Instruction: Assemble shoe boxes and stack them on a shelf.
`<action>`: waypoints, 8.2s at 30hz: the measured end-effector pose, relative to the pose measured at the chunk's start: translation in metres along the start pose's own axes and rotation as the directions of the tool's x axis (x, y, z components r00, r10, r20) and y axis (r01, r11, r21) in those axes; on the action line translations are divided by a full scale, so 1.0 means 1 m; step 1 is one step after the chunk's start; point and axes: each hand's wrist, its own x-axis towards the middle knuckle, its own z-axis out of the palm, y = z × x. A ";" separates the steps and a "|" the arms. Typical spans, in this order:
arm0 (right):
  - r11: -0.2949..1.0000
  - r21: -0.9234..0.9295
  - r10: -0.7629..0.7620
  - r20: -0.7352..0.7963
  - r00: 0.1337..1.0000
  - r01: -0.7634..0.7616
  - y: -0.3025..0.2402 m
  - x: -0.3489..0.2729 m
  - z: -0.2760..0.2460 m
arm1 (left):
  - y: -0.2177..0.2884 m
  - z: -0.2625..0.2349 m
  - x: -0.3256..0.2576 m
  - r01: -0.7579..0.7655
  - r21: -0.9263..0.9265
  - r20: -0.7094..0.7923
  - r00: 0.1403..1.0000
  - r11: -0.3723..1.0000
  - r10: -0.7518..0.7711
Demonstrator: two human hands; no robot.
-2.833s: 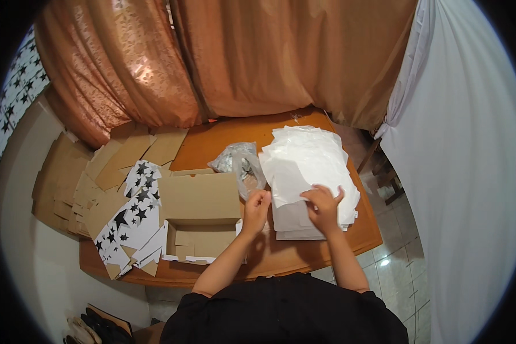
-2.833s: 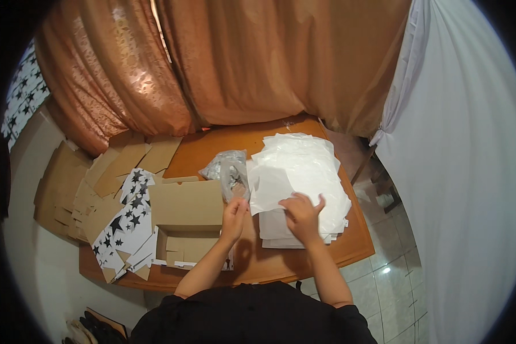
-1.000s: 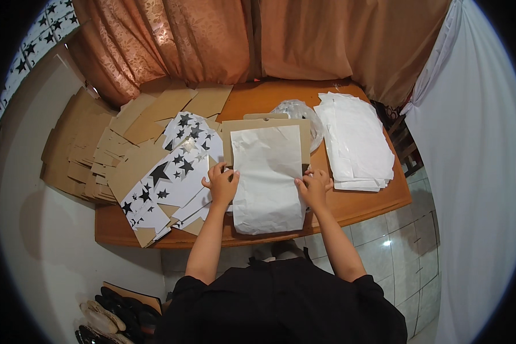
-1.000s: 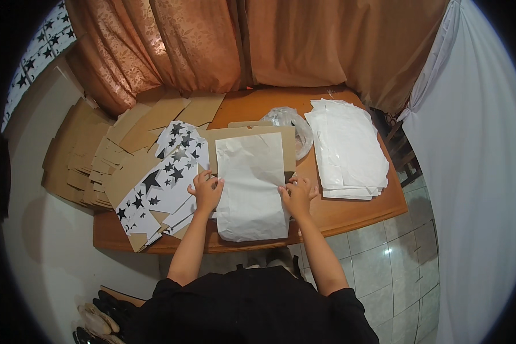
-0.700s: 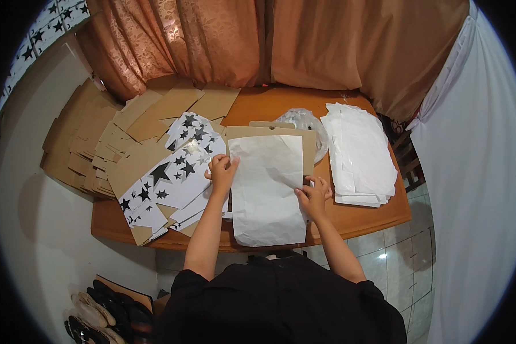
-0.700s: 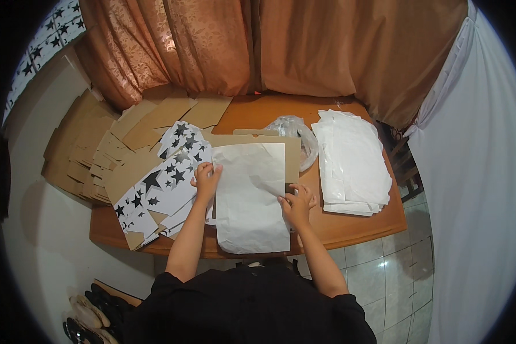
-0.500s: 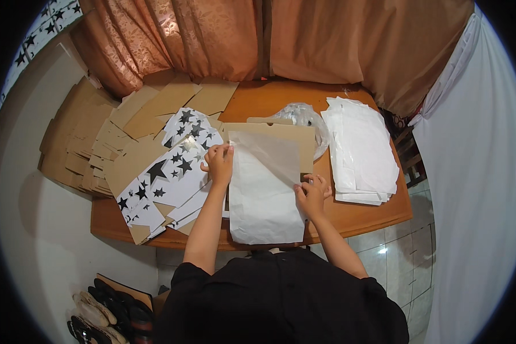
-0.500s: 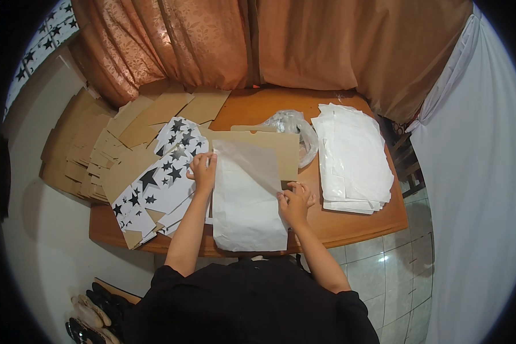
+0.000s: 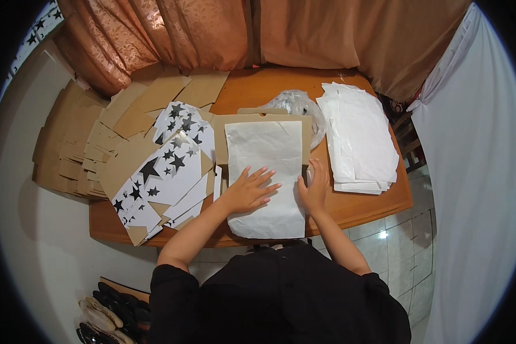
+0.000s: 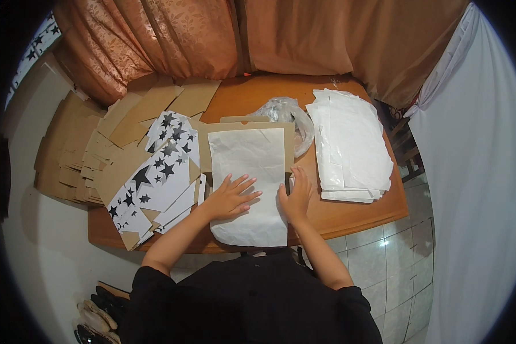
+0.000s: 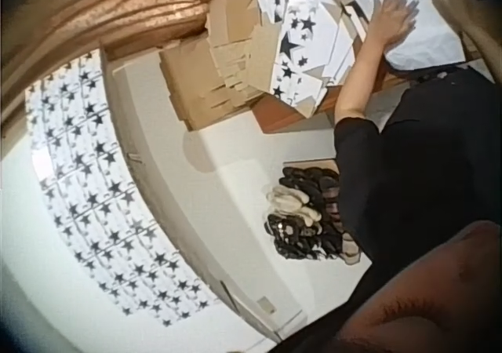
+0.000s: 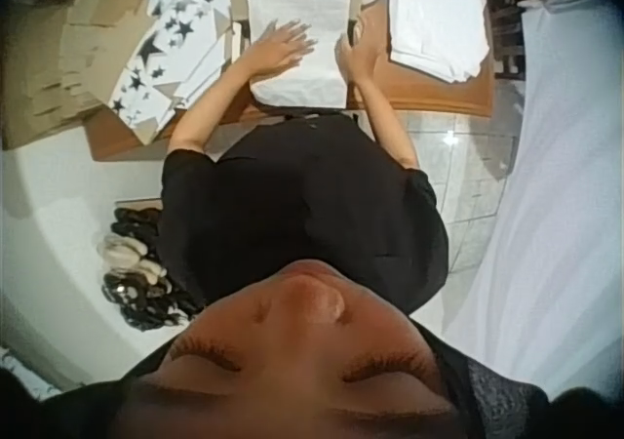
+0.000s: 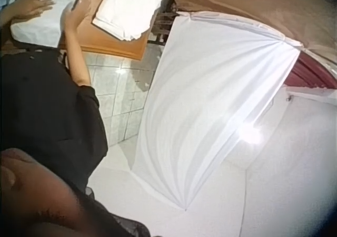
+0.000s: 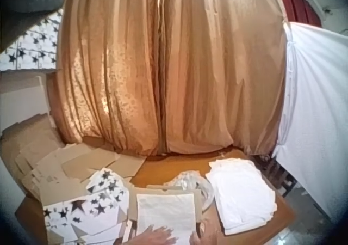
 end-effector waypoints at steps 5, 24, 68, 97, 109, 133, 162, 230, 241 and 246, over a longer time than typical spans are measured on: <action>0.990 0.065 -0.135 0.196 0.971 0.125 -0.005 -0.006 -0.022 | -0.029 0.011 0.034 -0.268 -0.033 0.044 0.962 0.963 0.270; 0.970 0.154 -0.235 0.788 0.569 0.188 -0.015 -0.013 -0.059 | -0.062 0.108 0.049 -0.347 -0.391 0.256 0.849 0.852 0.463; 0.928 -0.175 -0.044 0.824 0.565 0.328 -0.023 0.032 -0.033 | -0.072 0.005 0.003 0.531 -0.414 0.851 0.514 0.739 0.108; 0.861 -0.372 -0.143 0.476 0.868 0.346 -0.007 0.016 0.004 | -0.016 0.012 -0.004 -0.136 -0.197 -0.078 0.989 0.971 0.123; 0.843 -0.144 -0.352 0.581 0.734 0.518 -0.023 0.014 0.005 | -0.021 0.054 0.005 0.132 -0.134 0.155 0.982 0.982 -0.110; 0.898 0.147 -0.254 0.943 0.216 0.415 -0.060 0.033 -0.009 | -0.047 -0.001 0.021 0.447 -0.517 0.801 0.553 0.730 0.230; 0.645 -0.303 -0.309 0.736 0.603 0.701 -0.010 0.013 0.038 | -0.008 0.046 -0.009 0.309 -0.370 0.633 0.774 0.876 -0.006; 0.799 -0.536 -0.126 0.297 0.947 0.274 0.141 0.192 0.118 | 0.020 0.049 -0.005 0.708 -0.286 0.314 0.706 0.646 -0.635; 0.971 -0.108 0.220 0.074 0.973 -0.211 0.098 0.138 0.055 | 0.014 0.055 -0.003 0.722 -0.196 0.420 0.673 0.663 -0.609; 0.842 0.361 0.282 0.339 0.897 -0.401 0.077 0.090 0.022 | 0.013 0.052 -0.004 0.683 -0.151 0.355 0.712 0.715 -0.606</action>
